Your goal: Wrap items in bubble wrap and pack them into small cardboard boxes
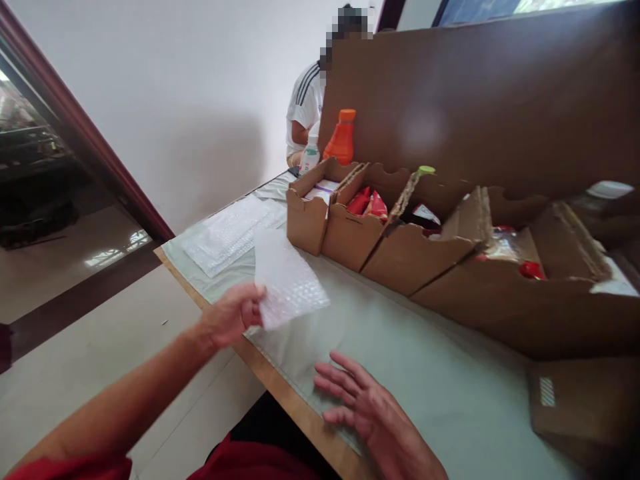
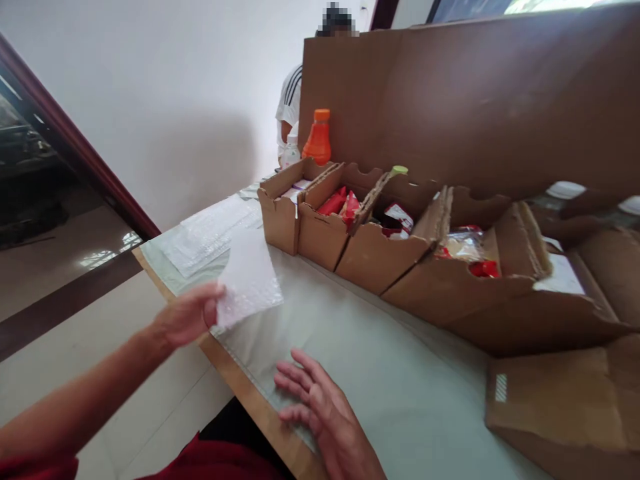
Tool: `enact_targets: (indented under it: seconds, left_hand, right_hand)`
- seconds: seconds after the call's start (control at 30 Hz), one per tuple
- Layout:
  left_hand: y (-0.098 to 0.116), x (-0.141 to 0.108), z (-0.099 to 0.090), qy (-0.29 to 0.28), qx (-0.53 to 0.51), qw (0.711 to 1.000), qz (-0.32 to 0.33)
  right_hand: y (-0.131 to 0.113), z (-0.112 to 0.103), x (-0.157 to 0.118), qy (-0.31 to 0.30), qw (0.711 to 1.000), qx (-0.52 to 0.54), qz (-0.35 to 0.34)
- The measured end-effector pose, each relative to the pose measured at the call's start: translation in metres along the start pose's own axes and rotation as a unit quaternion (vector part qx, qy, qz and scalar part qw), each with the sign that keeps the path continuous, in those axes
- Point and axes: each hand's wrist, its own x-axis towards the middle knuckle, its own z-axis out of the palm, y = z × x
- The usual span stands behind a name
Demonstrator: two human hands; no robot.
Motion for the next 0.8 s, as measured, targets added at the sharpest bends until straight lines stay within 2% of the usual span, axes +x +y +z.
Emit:
enact_targets:
  seconds: [0.07, 0.17, 0.27, 0.33, 0.4, 0.47, 0.53, 0.57, 0.7, 0.8]
  left_hand:
    - [-0.042, -0.015, 0.031, -0.029, -0.002, 0.999, -0.039]
    - [-0.096, -0.032, 0.071, -0.105, 0.006, 0.99, -0.089]
    - [-0.126, -0.043, 0.096, -0.153, -0.011, 0.978, -0.139]
    - [-0.129, -0.043, 0.101, -0.132, -0.071, 0.972, -0.182]
    - [-0.12, -0.034, 0.101, -0.072, -0.133, 0.966, -0.209]
    - [-0.105, -0.021, 0.098, 0.02, -0.147, 0.969, -0.197]
    - [-0.09, -0.008, 0.094, 0.106, -0.112, 0.975, -0.159]
    - [-0.084, -0.003, 0.093, 0.13, -0.084, 0.978, -0.14]
    - [-0.081, 0.007, 0.086, 0.115, 0.055, 0.985, -0.12]
    - [-0.09, 0.015, 0.077, 0.112, 0.158, 0.974, -0.113]
  right_hand:
    - [-0.002, -0.001, 0.004, 0.0, 0.998, 0.058, -0.005]
    - [0.0, -0.008, 0.0, 0.074, 0.995, 0.057, -0.043]
    - [0.003, -0.018, -0.017, 0.175, 0.98, -0.021, -0.092]
    - [0.001, -0.028, -0.033, 0.23, 0.965, -0.072, -0.104]
    - [-0.006, -0.043, -0.054, 0.239, 0.962, -0.091, -0.097]
    - [-0.014, -0.062, -0.078, 0.225, 0.964, -0.105, -0.09]
    - [-0.022, -0.082, -0.103, 0.229, 0.959, -0.14, -0.088]
    - [-0.025, -0.092, -0.113, 0.24, 0.953, -0.161, -0.087]
    - [-0.03, -0.121, -0.135, 0.303, 0.92, -0.231, -0.087]
    - [-0.027, -0.134, -0.132, 0.37, 0.875, -0.302, -0.082]
